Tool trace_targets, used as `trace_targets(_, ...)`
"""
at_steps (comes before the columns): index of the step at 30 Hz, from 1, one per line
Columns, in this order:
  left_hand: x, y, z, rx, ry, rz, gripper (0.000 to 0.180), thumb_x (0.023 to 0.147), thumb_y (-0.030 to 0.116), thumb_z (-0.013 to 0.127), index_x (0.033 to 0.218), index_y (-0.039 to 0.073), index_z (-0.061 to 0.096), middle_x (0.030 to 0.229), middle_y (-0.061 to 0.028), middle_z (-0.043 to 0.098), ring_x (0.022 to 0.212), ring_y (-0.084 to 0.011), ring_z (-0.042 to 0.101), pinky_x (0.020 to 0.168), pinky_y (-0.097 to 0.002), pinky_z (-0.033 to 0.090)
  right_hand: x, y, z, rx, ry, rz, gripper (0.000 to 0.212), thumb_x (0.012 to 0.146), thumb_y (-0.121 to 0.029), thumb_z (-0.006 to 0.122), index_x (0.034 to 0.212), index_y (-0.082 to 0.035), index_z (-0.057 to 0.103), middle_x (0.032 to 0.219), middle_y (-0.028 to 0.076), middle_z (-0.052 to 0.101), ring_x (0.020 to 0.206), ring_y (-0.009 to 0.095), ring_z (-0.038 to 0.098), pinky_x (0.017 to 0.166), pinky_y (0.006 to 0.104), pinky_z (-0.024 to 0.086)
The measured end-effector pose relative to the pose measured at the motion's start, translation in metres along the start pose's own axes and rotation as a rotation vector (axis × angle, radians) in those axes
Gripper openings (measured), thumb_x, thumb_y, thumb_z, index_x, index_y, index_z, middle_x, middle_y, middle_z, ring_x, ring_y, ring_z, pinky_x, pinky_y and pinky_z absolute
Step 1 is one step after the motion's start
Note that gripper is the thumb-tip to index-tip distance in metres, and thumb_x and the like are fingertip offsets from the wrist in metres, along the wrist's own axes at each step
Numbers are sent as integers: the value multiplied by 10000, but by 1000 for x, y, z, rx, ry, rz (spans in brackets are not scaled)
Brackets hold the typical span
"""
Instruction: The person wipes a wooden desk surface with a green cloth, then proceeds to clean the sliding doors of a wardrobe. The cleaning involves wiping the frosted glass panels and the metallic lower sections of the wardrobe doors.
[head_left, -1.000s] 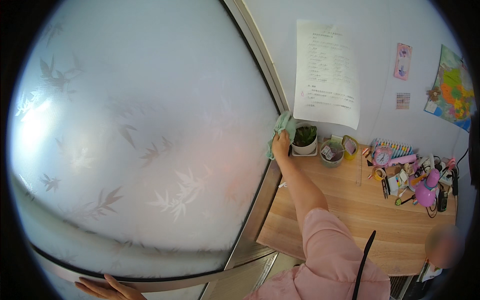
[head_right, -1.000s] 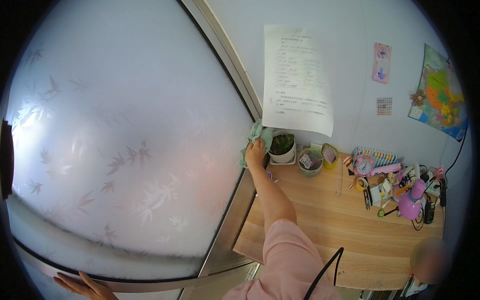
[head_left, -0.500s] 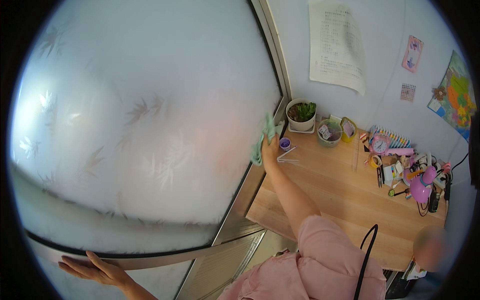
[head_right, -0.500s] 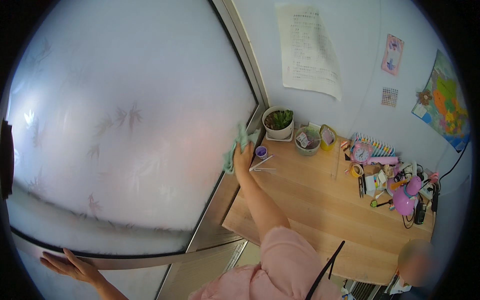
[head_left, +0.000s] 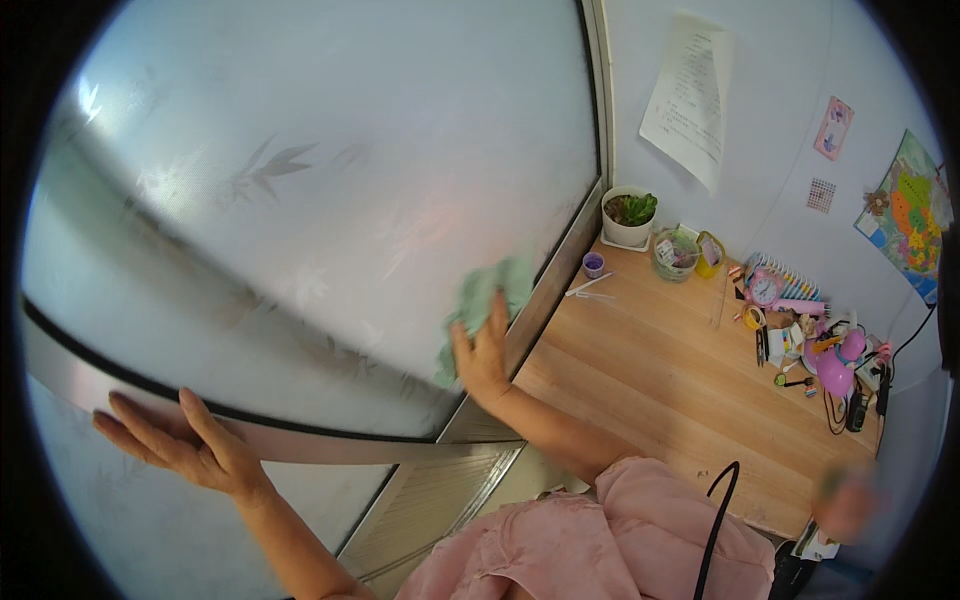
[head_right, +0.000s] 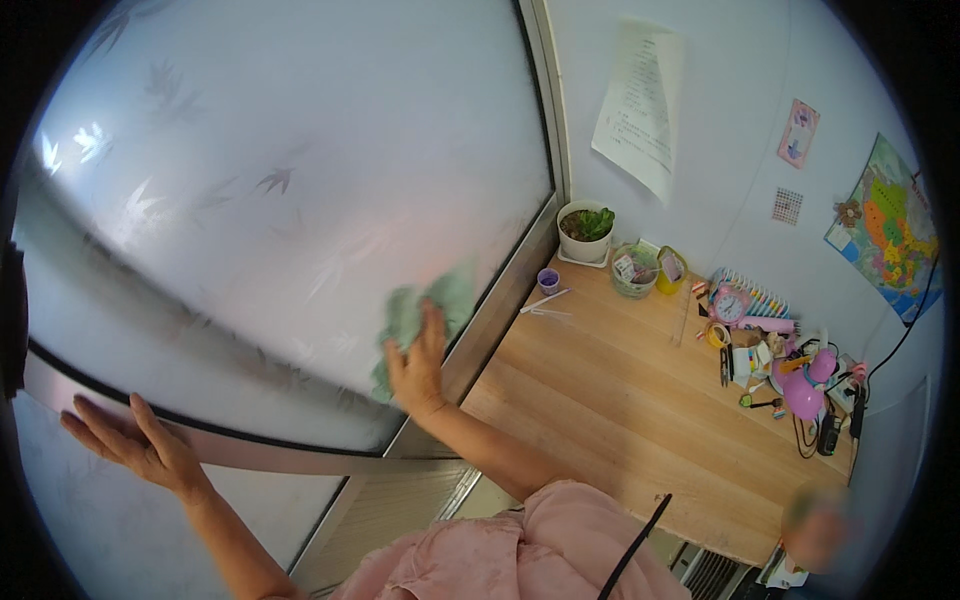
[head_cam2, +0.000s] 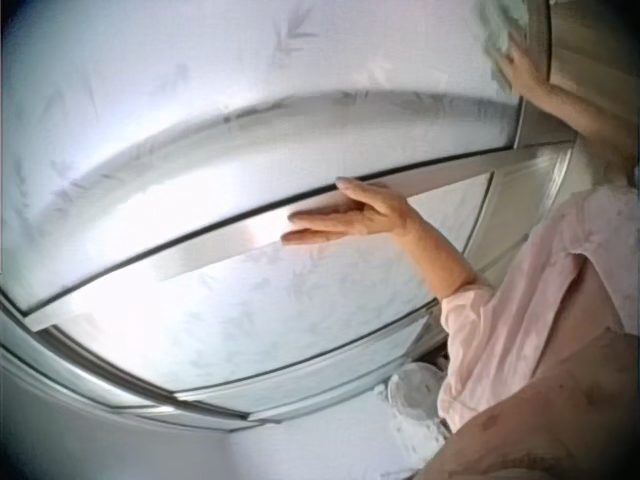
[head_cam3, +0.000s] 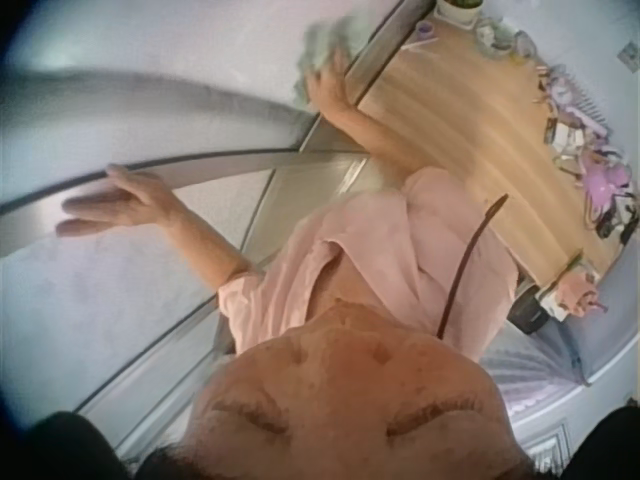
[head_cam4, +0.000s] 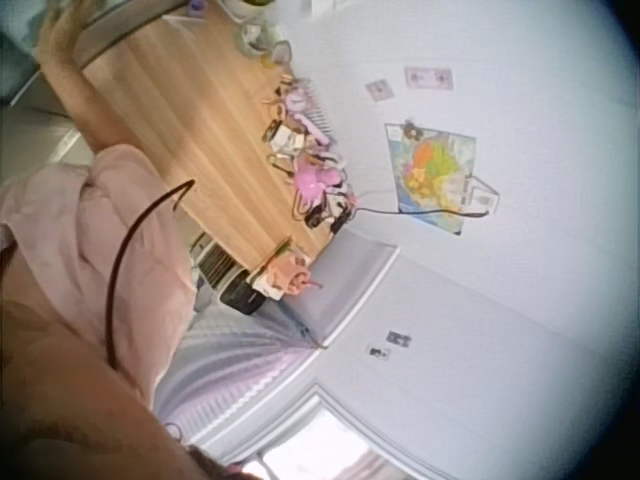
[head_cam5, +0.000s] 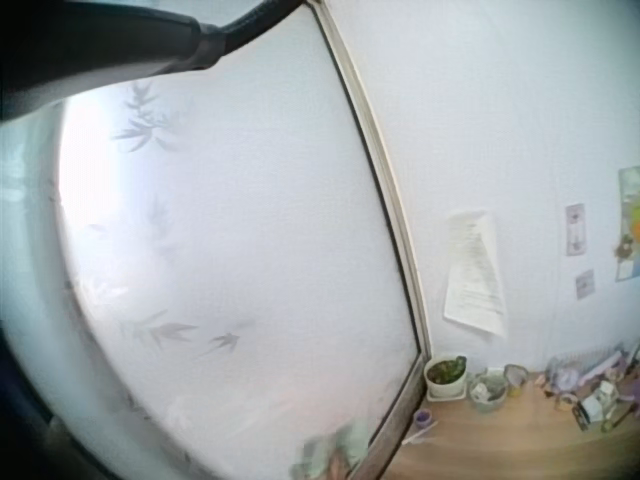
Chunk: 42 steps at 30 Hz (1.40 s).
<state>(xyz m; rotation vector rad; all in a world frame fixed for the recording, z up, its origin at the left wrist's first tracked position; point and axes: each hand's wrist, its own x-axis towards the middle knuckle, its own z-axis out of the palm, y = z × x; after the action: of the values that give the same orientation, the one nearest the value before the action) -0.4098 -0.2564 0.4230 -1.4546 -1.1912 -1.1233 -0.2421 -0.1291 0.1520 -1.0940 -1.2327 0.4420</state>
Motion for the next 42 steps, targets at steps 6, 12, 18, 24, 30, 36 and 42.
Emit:
trace_targets(6, 1, 2, 4, -9, 19, 7, 566, 964, 128, 560, 1463, 4, 324, 1569, -171, 35, 1437, -273, 205, 1139, -373, 287, -100, 24, -19, -262, -586, -517, 574, 793, -116, 628, 1352, -92, 498, 1487, 250, 271, 1361, 463, 269, 1087, 590, 248)
trace_targets(12, 6, 6, 4, -40, 42, 83, 591, 943, 88, 586, 1456, -17, 313, 1565, -170, 51, 1431, -258, 232, 1146, -379, 293, -48, 178, -5, -51, 27, 585, 287, 934, -116, 533, 1186, 18, 503, 1166, 240, 539, 1055, 426, 524, 941, 477, 398)
trace_targets(18, 5, 2, 3, -18, 35, 85, 595, 945, 122, 595, 1459, 4, 319, 1557, -175, 74, 1431, -257, 229, 1132, -360, 309, -163, 105, 27, 61, -19, 524, 377, 953, -107, 507, 1284, 62, 440, 1266, 270, 491, 1178, 390, 476, 1014, 440, 361)
trace_targets(24, 1, -2, 5, -44, 30, 102, 572, 952, 146, 592, 1451, 18, 344, 1556, -170, 81, 1421, -252, 252, 1124, -348, 315, -115, 163, 28, 109, 196, 729, 341, 934, -52, 502, 1269, 9, 495, 1240, 217, 549, 1133, 377, 524, 972, 408, 393)
trace_targets(30, -2, -4, 4, -81, 51, 64, 571, 944, 148, 607, 1445, 26, 362, 1554, -162, 97, 1414, -233, 268, 1126, -337, 309, -21, 205, -1, 338, 209, 871, 324, 1008, -209, 435, 1149, 71, 517, 1124, 220, 573, 990, 347, 569, 850, 406, 439)
trace_targets(36, 1, -3, 11, -196, 82, 58, 585, 931, 121, 628, 1445, 22, 366, 1556, -166, 95, 1394, -215, 300, 1093, -305, 334, -231, 114, 66, 132, 104, 787, 397, 997, -173, 445, 1333, 38, 433, 1304, 215, 500, 1218, 355, 467, 1026, 426, 347)
trace_targets(42, 0, -6, -2, -57, 8, 130, 610, 923, -11, 570, 1457, -28, 276, 1569, -109, 64, 1418, -241, 281, 1166, -364, 291, -134, -2, 2, 754, 65, 1126, 424, 1002, -157, 452, 1399, -18, 400, 1394, 179, 461, 1271, 295, 459, 1035, 384, 370)
